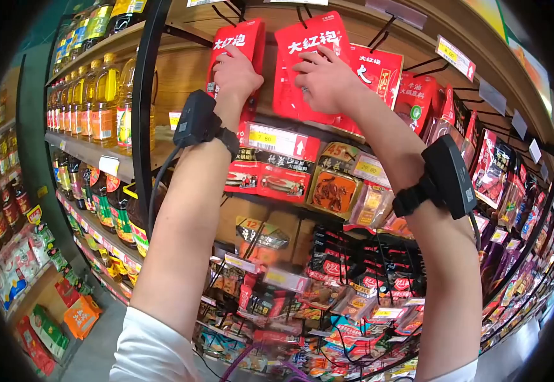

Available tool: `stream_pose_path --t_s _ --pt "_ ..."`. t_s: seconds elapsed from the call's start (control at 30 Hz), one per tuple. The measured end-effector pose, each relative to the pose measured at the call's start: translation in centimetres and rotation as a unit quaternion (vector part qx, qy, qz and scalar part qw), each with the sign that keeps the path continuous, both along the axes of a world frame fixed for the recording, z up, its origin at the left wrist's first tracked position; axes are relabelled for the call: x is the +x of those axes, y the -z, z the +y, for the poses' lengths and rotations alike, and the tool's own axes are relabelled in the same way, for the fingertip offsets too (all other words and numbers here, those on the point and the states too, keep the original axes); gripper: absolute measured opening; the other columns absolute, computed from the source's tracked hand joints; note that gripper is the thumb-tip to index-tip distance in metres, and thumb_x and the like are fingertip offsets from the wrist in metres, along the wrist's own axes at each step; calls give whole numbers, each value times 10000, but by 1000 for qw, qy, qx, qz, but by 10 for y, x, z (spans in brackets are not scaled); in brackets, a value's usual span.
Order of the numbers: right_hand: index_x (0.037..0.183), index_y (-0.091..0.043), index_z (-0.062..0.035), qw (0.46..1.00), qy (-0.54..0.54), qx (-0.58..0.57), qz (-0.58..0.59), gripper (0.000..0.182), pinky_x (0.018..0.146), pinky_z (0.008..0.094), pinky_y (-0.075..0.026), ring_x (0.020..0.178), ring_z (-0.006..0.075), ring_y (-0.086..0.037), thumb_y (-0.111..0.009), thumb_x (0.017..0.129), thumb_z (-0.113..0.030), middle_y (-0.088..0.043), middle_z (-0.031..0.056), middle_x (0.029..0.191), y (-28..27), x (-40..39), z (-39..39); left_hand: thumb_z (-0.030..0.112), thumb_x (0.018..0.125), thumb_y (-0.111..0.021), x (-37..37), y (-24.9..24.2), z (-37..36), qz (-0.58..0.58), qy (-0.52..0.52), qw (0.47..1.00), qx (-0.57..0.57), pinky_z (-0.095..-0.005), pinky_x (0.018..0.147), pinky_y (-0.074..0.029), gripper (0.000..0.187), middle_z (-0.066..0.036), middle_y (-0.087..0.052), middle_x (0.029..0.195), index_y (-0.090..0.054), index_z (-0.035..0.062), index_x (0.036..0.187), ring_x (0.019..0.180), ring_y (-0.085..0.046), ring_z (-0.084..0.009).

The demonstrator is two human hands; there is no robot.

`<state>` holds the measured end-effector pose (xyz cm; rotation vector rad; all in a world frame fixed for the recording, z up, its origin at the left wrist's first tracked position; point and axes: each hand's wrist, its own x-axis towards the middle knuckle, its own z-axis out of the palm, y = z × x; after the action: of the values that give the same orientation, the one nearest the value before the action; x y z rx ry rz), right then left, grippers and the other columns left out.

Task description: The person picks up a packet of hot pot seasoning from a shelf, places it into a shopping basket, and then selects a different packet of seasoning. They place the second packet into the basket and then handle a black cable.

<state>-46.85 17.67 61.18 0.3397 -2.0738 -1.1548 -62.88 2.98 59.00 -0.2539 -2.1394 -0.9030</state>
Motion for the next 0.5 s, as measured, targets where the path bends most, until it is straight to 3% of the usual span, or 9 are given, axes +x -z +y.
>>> stream_pose_path --t_s 0.23,0.5 --pt "966 -720 -107 997 -42 -67 -1 233 1058 416 -355 1170 224 -541 -558 845 -223 -662 60 1085 -3 -18 -20 294 653 -810 3 8 2 37 -20 998 52 -446 931 -520 1000 -289 -415 1320 -240 -11 1415 1178 -523 -447" --pt "958 -704 -104 992 8 -125 -12 250 1009 415 -387 1113 238 -574 -548 849 -267 -672 81 1030 -4 -29 -51 412 652 -825 -9 9 -21 28 41 998 25 -453 978 -492 1048 -259 -385 1374 -266 44 1458 1250 -486 -411"
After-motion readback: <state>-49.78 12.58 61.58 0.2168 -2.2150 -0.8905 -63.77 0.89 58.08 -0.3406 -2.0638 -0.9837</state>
